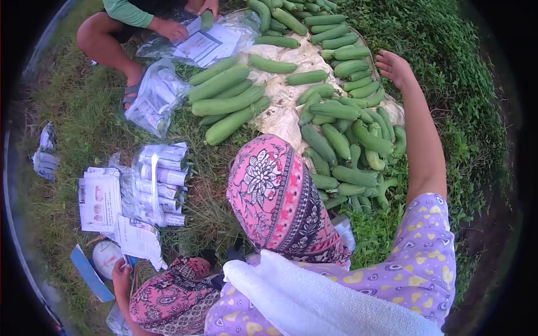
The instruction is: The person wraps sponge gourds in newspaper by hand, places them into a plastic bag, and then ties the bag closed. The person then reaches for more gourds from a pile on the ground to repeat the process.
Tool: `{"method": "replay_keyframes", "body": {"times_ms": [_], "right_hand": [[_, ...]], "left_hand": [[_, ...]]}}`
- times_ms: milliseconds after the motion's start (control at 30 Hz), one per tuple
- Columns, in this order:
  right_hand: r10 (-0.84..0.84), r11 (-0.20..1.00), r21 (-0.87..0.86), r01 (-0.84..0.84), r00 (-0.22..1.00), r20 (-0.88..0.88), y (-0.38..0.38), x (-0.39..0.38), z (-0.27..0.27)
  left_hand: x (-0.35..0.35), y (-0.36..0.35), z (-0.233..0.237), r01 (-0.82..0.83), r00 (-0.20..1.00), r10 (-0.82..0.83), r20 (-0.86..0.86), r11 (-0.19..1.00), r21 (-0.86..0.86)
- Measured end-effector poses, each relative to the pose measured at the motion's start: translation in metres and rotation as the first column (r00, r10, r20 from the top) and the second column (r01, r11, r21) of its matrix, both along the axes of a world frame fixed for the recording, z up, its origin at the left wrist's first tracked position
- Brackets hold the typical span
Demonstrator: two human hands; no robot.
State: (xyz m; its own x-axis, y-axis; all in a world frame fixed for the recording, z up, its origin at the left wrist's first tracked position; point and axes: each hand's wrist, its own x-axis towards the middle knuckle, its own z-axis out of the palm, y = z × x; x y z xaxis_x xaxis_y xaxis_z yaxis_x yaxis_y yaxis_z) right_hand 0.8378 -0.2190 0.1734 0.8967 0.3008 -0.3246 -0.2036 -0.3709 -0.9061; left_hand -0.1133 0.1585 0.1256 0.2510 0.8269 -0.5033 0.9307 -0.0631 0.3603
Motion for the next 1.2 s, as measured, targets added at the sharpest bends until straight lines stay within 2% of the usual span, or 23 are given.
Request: {"method": "replay_keyframes", "body": {"times_ms": [67,133,267,333,400,467,533,600,633,700,800,900,1000,1100,1200], "right_hand": [[-0.137,0.986,0.075,0.149,0.979,-0.148,-0.052,0.02,-0.061],[-0.229,0.97,0.033,0.24,0.953,-0.2,-0.082,0.024,-0.105],[-0.325,0.944,-0.024,0.329,0.918,-0.228,-0.105,0.039,-0.171],[-0.347,0.938,-0.043,0.345,0.916,-0.203,-0.1,0.046,-0.196],[-0.34,0.94,-0.068,0.334,0.928,-0.154,-0.088,0.054,-0.215],[-0.252,0.952,-0.177,0.249,0.968,0.002,-0.081,0.072,-0.246],[-0.173,0.939,-0.27,0.211,0.972,0.157,-0.064,0.093,-0.276],[-0.116,0.912,-0.346,0.223,0.945,0.304,-0.045,0.108,-0.3],[-0.078,0.883,-0.411,0.227,0.934,0.349,-0.031,0.106,-0.295],[0.013,0.81,-0.535,0.242,0.904,0.428,0.006,0.103,-0.276],[0.439,0.634,-0.728,0.26,0.654,0.616,0.049,0.078,-0.242],[0.75,0.446,-0.872,0.201,0.449,0.486,0.068,0.089,-0.245],[0.774,0.399,-0.889,0.224,0.438,0.458,0.078,0.106,-0.252],[0.739,0.521,-0.797,0.306,0.305,0.6,0.086,0.133,-0.258],[0.758,0.449,-0.81,0.377,0.318,0.569,0.096,0.152,-0.258]], "left_hand": [[0.01,0.003,0.031,0.017,0.997,-0.015,-0.072,0.999,0.03],[0.013,0.004,0.052,0.008,0.996,-0.005,-0.09,0.999,0.039],[0.02,-0.006,0.066,-0.111,0.994,0.111,0.003,0.993,-0.039],[0.023,-0.019,0.07,-0.167,0.986,0.168,0.005,0.98,-0.109],[0.024,-0.033,0.076,-0.278,0.96,0.268,-0.08,0.948,-0.157],[0.029,-0.048,0.086,-0.382,0.92,0.353,-0.172,0.905,-0.185],[0.011,-0.055,0.084,-0.412,0.911,0.391,-0.135,0.884,-0.222],[-0.04,-0.056,0.069,-0.46,0.887,0.448,-0.106,0.846,-0.271],[-0.047,-0.063,0.063,-0.536,0.844,0.525,-0.113,0.814,-0.224],[-0.04,-0.075,0.062,-0.578,0.809,0.586,-0.043,0.78,-0.239],[0.009,-0.092,0.072,-0.598,0.76,0.644,0.087,0.746,-0.291],[0.045,-0.096,0.076,-0.599,0.725,0.672,0.149,0.722,-0.345],[0.078,-0.085,0.079,-0.603,0.701,0.697,0.148,0.691,-0.399],[0.1,-0.082,0.083,-0.611,0.673,0.726,0.141,0.653,-0.448],[0.092,-0.082,0.079,-0.63,0.653,0.746,0.129,0.629,-0.455]]}}
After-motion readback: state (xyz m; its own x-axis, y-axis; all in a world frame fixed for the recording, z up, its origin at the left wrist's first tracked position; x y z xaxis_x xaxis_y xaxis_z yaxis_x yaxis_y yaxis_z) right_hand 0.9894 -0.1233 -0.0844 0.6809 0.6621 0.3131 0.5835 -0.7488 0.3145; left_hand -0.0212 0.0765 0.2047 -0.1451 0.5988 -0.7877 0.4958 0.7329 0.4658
